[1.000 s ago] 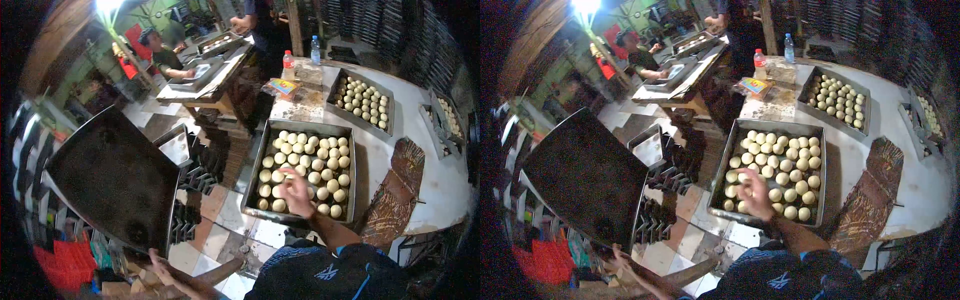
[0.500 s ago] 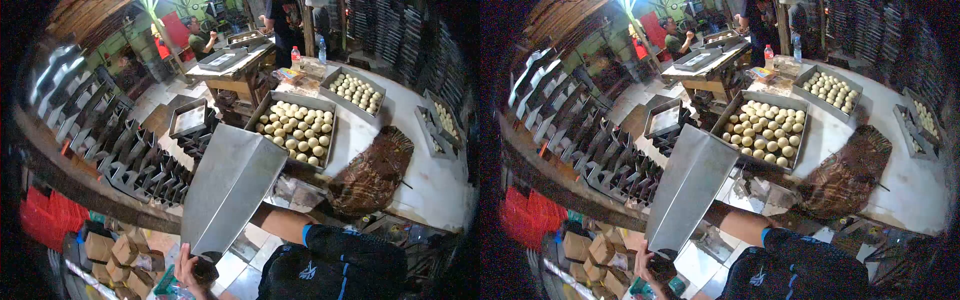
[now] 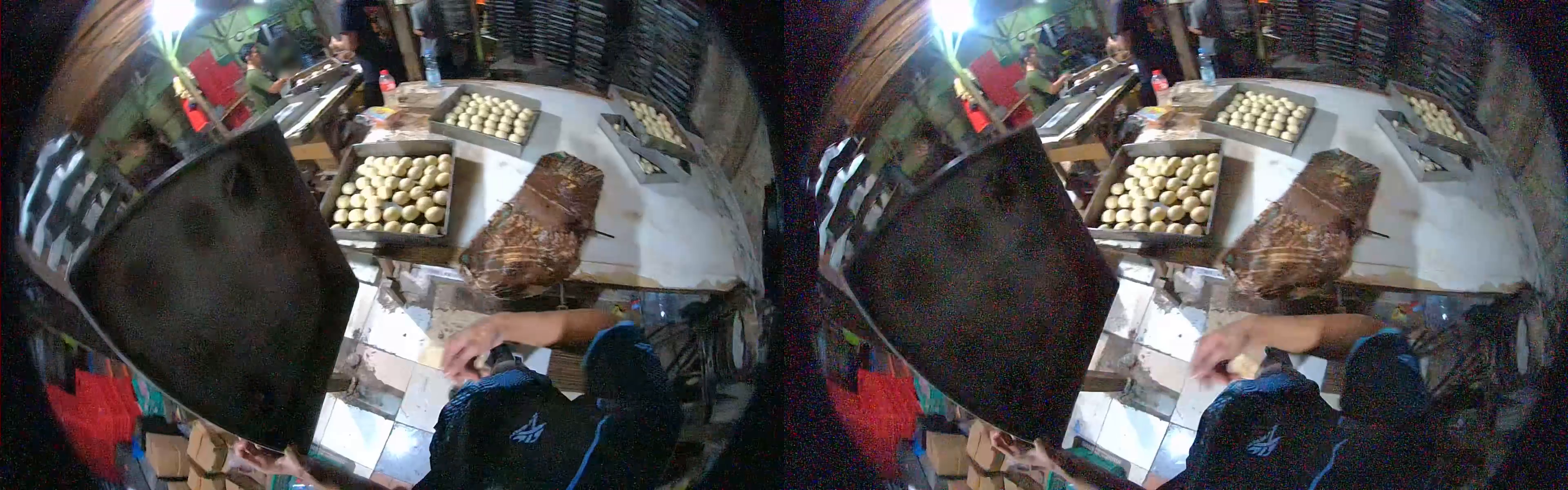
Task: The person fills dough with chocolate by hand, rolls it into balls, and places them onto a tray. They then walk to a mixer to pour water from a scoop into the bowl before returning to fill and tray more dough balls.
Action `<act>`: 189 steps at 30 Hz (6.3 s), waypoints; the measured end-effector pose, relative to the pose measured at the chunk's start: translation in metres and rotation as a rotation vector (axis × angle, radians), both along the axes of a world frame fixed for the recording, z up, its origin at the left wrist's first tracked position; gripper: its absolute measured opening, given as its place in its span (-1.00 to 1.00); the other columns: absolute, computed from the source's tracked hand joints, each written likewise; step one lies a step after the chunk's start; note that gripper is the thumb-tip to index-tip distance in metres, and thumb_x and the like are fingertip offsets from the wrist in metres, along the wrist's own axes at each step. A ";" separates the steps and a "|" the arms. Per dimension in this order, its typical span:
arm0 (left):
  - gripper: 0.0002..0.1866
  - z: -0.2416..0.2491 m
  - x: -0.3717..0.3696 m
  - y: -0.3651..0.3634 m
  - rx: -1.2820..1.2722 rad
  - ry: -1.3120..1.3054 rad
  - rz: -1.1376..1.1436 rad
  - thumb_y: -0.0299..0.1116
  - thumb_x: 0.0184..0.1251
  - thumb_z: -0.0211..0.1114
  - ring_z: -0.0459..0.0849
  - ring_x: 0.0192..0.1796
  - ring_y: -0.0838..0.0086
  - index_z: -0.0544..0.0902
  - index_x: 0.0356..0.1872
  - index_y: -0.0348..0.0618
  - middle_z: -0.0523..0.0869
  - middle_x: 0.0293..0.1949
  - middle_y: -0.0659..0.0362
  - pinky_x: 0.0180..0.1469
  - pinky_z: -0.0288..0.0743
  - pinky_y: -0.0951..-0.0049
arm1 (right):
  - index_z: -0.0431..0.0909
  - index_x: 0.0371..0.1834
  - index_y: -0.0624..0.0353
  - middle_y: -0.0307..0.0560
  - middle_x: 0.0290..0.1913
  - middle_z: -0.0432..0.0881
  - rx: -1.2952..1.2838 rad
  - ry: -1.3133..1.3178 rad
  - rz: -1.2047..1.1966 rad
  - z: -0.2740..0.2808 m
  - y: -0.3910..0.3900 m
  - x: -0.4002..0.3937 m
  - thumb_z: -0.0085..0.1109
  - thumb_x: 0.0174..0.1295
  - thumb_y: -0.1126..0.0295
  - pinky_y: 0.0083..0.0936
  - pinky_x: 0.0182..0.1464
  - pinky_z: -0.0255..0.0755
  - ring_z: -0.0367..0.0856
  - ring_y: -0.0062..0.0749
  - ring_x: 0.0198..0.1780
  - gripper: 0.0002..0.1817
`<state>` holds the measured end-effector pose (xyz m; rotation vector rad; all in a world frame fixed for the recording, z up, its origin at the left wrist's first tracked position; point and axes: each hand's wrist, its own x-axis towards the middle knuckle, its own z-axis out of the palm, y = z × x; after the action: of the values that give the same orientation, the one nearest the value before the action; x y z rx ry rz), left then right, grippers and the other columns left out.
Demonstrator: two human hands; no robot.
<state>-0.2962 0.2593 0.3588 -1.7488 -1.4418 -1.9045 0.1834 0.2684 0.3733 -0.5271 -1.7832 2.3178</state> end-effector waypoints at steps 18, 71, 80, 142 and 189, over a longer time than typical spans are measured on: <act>-0.12 -0.055 0.620 -0.028 -1.004 -0.377 -1.514 -0.48 -0.33 0.18 0.57 0.00 0.29 0.32 0.30 -0.32 0.55 0.04 0.05 0.09 0.46 0.38 | 0.45 0.19 0.13 -0.06 0.18 0.48 -0.016 0.275 -3.161 -0.081 -0.310 0.327 0.04 0.23 0.05 -0.28 0.30 0.15 0.38 -0.23 0.21 -0.46; -0.73 -0.032 0.568 0.231 -0.571 0.106 -0.558 -0.47 0.08 0.31 0.64 -0.36 0.09 0.44 -0.22 -0.24 0.65 -0.36 -0.05 -0.34 0.48 0.24 | 0.59 -0.14 0.31 -0.13 -0.24 0.63 0.515 -0.809 -2.217 -0.047 -0.123 0.390 0.11 0.31 0.27 -0.52 -0.09 0.45 0.56 -0.51 -0.18 -0.72; -0.01 0.022 0.698 0.057 -0.796 0.250 -1.229 -0.39 -0.08 0.46 0.42 0.27 0.02 0.09 0.42 -0.28 0.43 0.22 -0.19 0.28 0.33 0.21 | 0.48 0.14 0.28 -0.05 -0.04 0.62 0.267 -0.036 -1.504 -0.026 -0.022 0.368 0.26 0.23 0.26 -0.50 -0.03 0.52 0.60 -0.46 -0.06 -0.53; -0.66 -0.087 0.660 -0.029 -1.328 -1.103 -0.965 -0.28 0.43 0.14 0.62 -0.01 0.41 0.53 0.07 -0.31 0.63 -0.05 0.11 0.09 0.49 0.38 | 0.59 -0.28 0.31 -0.22 -0.73 0.34 -0.233 -0.590 -1.102 -0.107 -0.136 0.452 0.01 0.25 0.38 -0.52 -0.58 0.27 0.46 -0.57 -0.60 -0.78; -0.66 0.021 0.552 -0.102 -0.300 -0.293 -0.896 -0.15 0.32 0.24 0.56 0.04 0.14 0.55 -0.12 -0.25 0.54 0.07 -0.17 0.14 0.40 0.20 | 0.62 -0.28 0.35 -0.05 -0.36 0.62 0.485 0.067 -1.254 0.057 -0.126 0.226 0.40 0.04 0.42 -0.59 -0.37 0.51 0.66 -0.48 -0.31 -0.75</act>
<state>0.2557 0.1572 0.3803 -2.6697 -1.1462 -2.5326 0.4096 0.1420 0.4302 -1.0351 -1.2572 1.0057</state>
